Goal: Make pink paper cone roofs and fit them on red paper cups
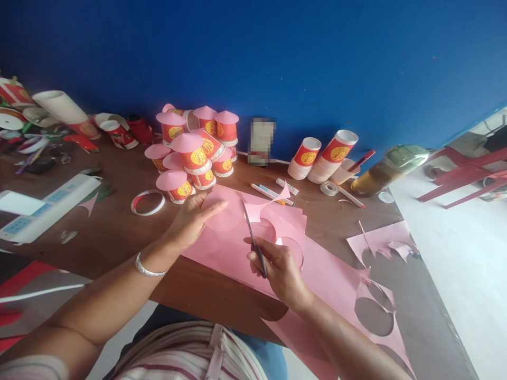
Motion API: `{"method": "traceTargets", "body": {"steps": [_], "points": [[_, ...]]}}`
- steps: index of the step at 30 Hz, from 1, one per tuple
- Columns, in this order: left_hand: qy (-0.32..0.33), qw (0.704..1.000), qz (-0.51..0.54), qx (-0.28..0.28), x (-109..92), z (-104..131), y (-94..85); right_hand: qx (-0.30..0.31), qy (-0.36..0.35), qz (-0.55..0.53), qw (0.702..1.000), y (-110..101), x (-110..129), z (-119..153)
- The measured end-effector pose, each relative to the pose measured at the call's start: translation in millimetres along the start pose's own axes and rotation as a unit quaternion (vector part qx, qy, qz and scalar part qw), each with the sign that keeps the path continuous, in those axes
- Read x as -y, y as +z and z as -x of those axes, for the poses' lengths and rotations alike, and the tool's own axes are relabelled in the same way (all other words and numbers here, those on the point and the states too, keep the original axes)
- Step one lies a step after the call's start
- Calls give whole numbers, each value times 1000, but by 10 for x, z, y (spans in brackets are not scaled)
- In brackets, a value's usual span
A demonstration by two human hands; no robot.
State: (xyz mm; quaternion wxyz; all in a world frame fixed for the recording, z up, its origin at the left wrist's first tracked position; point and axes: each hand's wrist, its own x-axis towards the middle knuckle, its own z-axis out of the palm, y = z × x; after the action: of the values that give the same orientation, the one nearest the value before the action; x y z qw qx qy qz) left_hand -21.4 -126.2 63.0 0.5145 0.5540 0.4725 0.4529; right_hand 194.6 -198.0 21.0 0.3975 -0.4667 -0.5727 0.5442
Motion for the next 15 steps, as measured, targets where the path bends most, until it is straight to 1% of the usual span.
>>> {"method": "traceTargets", "body": {"steps": [3, 6, 10, 12, 15], "points": [[3, 1000, -16, -4, -22, 6, 2, -1, -1, 6, 1000, -1, 1, 4], [21, 999, -31, -16, -34, 3, -1, 3, 0, 11, 1000, -4, 3, 10], [31, 999, -38, -21, -1, -13, -11, 2, 5, 6, 1000, -5, -2, 13], [30, 998, -44, -21, 32, -18, -18, 0, 9, 6, 1000, -5, -4, 9], [10, 999, -36, -8, 75, -20, -27, -2, 17, 8, 1000, -9, 2, -1]]}}
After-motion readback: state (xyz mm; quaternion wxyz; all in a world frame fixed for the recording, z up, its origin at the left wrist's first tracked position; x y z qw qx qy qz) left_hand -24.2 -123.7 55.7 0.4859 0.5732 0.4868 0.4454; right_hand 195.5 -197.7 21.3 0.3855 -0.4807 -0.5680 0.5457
